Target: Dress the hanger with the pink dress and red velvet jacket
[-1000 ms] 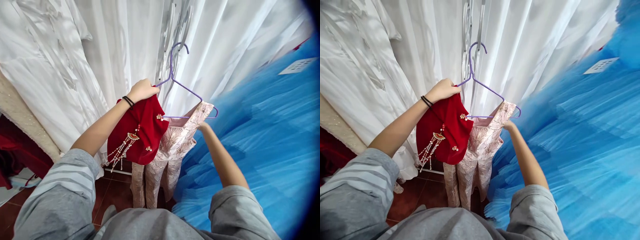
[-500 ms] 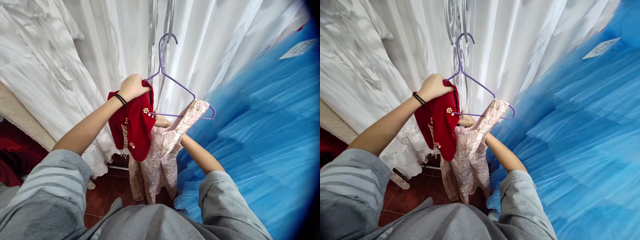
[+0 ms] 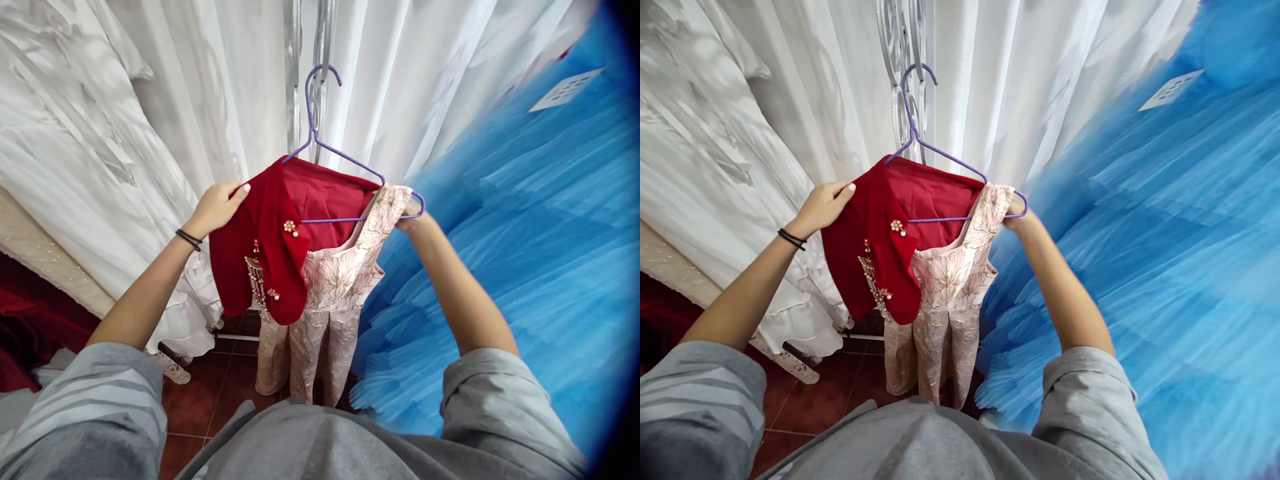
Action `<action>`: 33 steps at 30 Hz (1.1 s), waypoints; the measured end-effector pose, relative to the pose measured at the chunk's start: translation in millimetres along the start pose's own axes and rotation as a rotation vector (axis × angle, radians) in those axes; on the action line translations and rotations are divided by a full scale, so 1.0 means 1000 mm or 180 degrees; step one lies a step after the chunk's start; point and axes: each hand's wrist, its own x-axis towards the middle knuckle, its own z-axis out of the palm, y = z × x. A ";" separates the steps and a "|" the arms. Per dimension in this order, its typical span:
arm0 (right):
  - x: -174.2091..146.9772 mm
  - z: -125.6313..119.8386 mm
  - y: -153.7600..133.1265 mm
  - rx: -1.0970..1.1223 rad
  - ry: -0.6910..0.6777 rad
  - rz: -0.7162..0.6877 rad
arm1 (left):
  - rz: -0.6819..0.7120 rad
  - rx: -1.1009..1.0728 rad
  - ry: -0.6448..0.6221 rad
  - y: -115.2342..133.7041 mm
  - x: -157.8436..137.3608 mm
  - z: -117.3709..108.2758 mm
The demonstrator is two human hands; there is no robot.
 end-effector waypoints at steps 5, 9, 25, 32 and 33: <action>0.023 -0.057 0.009 -0.0736 0.0528 -0.0030 | -0.0520 0.0639 0.0532 -0.006 -0.033 0.026; 0.027 -0.050 0.026 -0.1503 0.1837 -0.0438 | -0.0646 0.0676 0.0789 -0.005 -0.044 0.042; 0.025 -0.084 0.011 -0.2059 0.0085 0.0436 | 0.0444 -0.0778 -0.0775 0.216 0.041 0.098; -0.022 -0.118 -0.046 -0.2374 0.1093 0.0609 | 0.0105 -0.1380 -0.0596 0.190 0.072 0.146; -0.034 -0.120 -0.057 -0.2469 0.1174 0.0646 | 0.0096 -0.1491 -0.0547 0.187 0.074 0.148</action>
